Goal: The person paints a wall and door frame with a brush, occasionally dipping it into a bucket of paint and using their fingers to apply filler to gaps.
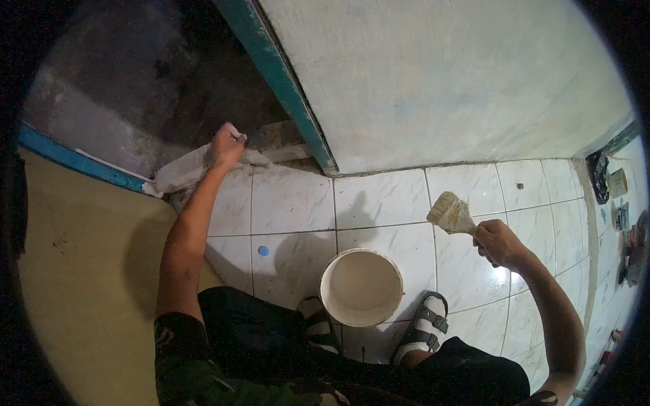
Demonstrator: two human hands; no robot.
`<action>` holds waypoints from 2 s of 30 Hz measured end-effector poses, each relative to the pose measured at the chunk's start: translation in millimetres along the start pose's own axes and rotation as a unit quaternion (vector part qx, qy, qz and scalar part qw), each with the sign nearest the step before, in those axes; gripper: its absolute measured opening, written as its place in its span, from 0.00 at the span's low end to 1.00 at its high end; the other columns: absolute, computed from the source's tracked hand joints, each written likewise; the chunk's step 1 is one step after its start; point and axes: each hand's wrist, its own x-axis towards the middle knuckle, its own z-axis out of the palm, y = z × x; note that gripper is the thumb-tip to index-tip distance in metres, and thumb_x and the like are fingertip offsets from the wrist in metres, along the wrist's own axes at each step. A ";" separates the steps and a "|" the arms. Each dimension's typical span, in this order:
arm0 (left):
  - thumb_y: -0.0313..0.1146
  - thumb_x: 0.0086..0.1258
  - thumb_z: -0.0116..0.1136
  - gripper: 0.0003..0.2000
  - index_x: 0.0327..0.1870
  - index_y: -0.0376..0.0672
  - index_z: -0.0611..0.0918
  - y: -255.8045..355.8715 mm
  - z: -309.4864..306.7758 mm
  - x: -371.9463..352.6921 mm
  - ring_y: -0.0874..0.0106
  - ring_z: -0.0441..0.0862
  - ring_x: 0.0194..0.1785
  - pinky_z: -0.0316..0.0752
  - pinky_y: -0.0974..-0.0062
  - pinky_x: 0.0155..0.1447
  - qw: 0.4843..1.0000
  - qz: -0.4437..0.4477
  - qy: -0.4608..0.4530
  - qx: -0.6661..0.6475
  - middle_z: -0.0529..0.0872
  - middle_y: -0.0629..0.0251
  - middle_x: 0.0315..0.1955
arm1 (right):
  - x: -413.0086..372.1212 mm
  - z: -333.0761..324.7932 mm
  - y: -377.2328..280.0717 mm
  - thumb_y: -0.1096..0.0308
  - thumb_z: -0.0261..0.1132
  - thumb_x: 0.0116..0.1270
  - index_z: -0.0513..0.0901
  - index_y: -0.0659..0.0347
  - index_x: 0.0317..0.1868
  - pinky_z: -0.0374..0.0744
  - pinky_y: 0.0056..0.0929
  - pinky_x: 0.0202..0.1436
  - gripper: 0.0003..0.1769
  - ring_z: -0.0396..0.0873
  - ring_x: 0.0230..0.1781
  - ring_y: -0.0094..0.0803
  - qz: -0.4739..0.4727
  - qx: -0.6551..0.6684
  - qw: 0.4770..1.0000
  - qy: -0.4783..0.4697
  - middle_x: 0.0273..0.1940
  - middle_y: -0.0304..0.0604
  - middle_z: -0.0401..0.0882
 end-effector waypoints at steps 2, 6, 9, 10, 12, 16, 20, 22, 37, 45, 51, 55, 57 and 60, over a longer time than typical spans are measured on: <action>0.28 0.60 0.68 0.09 0.29 0.39 0.77 -17.7 11.2 17.3 0.53 0.86 0.33 0.77 0.57 0.41 0.998 0.004 0.037 -0.058 0.83 0.52 0.23 | -0.1 0.7 -0.4 0.58 0.51 0.79 0.75 0.64 0.31 0.64 0.26 0.13 0.20 0.63 0.14 0.20 0.000 -0.002 1.000 -0.001 0.20 0.34 0.69; 0.29 0.63 0.66 0.07 0.34 0.39 0.79 5.6 5.0 17.1 0.50 0.86 0.35 0.78 0.57 0.42 0.985 -0.019 0.111 -0.134 0.85 0.52 0.24 | -2.6 1.0 -4.8 0.57 0.53 0.79 0.76 0.65 0.31 0.65 0.27 0.15 0.21 0.65 0.15 0.20 0.007 -0.012 1.000 0.001 0.22 0.36 0.71; 0.28 0.64 0.63 0.08 0.41 0.35 0.80 -14.0 16.9 0.1 0.49 0.87 0.42 0.80 0.56 0.47 0.998 -0.040 -0.058 0.001 0.87 0.47 0.32 | -2.6 6.5 -5.7 0.57 0.53 0.80 0.77 0.66 0.32 0.70 0.30 0.21 0.22 0.69 0.19 0.24 -0.027 -0.052 0.998 0.025 0.23 0.37 0.72; 0.28 0.64 0.63 0.08 0.41 0.35 0.80 -20.8 21.0 -12.3 0.49 0.87 0.42 0.80 0.56 0.47 0.997 -0.044 -0.066 -0.002 0.87 0.47 0.32 | -2.7 10.1 -3.3 0.57 0.53 0.80 0.77 0.67 0.32 0.72 0.32 0.25 0.23 0.71 0.22 0.26 -0.060 -0.088 0.993 0.049 0.23 0.38 0.73; 0.26 0.64 0.61 0.12 0.46 0.33 0.80 -31.9 31.7 -38.5 0.47 0.85 0.50 0.80 0.56 0.55 0.956 0.048 -0.218 0.191 0.86 0.42 0.43 | -5.4 16.9 -7.7 0.57 0.53 0.81 0.78 0.70 0.34 0.74 0.35 0.32 0.23 0.73 0.25 0.29 -0.085 -0.119 0.988 0.050 0.24 0.41 0.75; 0.23 0.62 0.59 0.13 0.48 0.32 0.81 -25.3 39.3 -97.2 0.46 0.83 0.55 0.78 0.55 0.60 0.881 0.073 -0.408 0.227 0.84 0.41 0.51 | -20.2 44.7 -41.7 0.59 0.57 0.79 0.78 0.69 0.33 0.74 0.35 0.29 0.21 0.73 0.22 0.31 -0.269 -0.213 0.939 -0.036 0.22 0.46 0.74; 0.19 0.58 0.56 0.16 0.49 0.32 0.81 -9.2 53.0 -124.9 0.46 0.82 0.58 0.78 0.58 0.62 0.791 0.084 -0.547 0.262 0.84 0.42 0.51 | -37.7 81.6 -77.1 0.64 0.61 0.76 0.81 0.69 0.35 0.76 0.38 0.29 0.16 0.76 0.22 0.36 -0.309 -0.251 0.910 -0.114 0.20 0.50 0.75; 0.19 0.57 0.57 0.18 0.52 0.33 0.81 15.3 54.7 -134.0 0.47 0.82 0.59 0.78 0.59 0.61 0.772 0.109 -0.579 0.238 0.84 0.41 0.53 | -37.1 102.2 -79.4 0.66 0.62 0.75 0.82 0.69 0.36 0.81 0.43 0.29 0.13 0.84 0.24 0.46 -0.342 -0.315 0.872 -0.156 0.22 0.54 0.81; 0.31 0.60 0.58 0.18 0.49 0.32 0.84 70.2 84.1 -156.5 0.48 0.83 0.56 0.78 0.55 0.59 0.714 0.197 -0.636 0.217 0.86 0.41 0.51 | 19.9 240.4 -32.5 0.69 0.69 0.64 0.79 0.72 0.52 0.88 0.40 0.40 0.19 0.88 0.44 0.48 -0.370 -0.609 0.694 -0.108 0.47 0.61 0.81; 0.30 0.59 0.58 0.18 0.49 0.30 0.85 78.9 69.2 -158.2 0.48 0.84 0.56 0.79 0.55 0.58 0.724 0.201 -0.626 0.208 0.86 0.41 0.51 | 39.8 253.2 -20.5 0.70 0.64 0.67 0.78 0.71 0.48 0.88 0.43 0.39 0.14 0.87 0.40 0.50 -0.376 -0.567 0.726 -0.099 0.44 0.61 0.80; 0.30 0.57 0.59 0.18 0.47 0.30 0.86 73.2 74.7 -158.6 0.48 0.85 0.54 0.80 0.56 0.58 0.712 0.217 -0.632 0.218 0.87 0.41 0.48 | 43.9 258.5 -25.9 0.70 0.63 0.68 0.79 0.71 0.47 0.88 0.44 0.42 0.13 0.85 0.47 0.49 -0.331 -0.572 0.738 -0.135 0.43 0.61 0.81; 0.30 0.57 0.59 0.18 0.47 0.30 0.86 75.6 75.0 -157.4 0.48 0.86 0.53 0.80 0.56 0.57 0.717 0.214 -0.628 0.214 0.87 0.40 0.48 | 45.6 259.9 -29.6 0.70 0.63 0.67 0.79 0.71 0.47 0.88 0.44 0.44 0.12 0.84 0.50 0.50 -0.357 -0.579 0.720 -0.136 0.42 0.59 0.82; 0.29 0.56 0.59 0.18 0.47 0.29 0.86 77.9 72.6 -157.3 0.48 0.86 0.53 0.80 0.56 0.57 0.721 0.209 -0.628 0.206 0.87 0.40 0.48 | 48.5 262.3 -30.4 0.71 0.63 0.67 0.79 0.71 0.46 0.88 0.44 0.45 0.12 0.83 0.49 0.50 -0.325 -0.584 0.729 -0.149 0.41 0.59 0.83; 0.28 0.56 0.58 0.18 0.48 0.29 0.86 80.5 70.1 -156.4 0.49 0.86 0.53 0.80 0.56 0.56 0.716 0.210 -0.631 0.213 0.87 0.40 0.48 | 53.8 265.1 -26.5 0.72 0.64 0.66 0.80 0.70 0.45 0.88 0.43 0.45 0.11 0.83 0.49 0.49 -0.356 -0.605 0.699 -0.135 0.41 0.58 0.83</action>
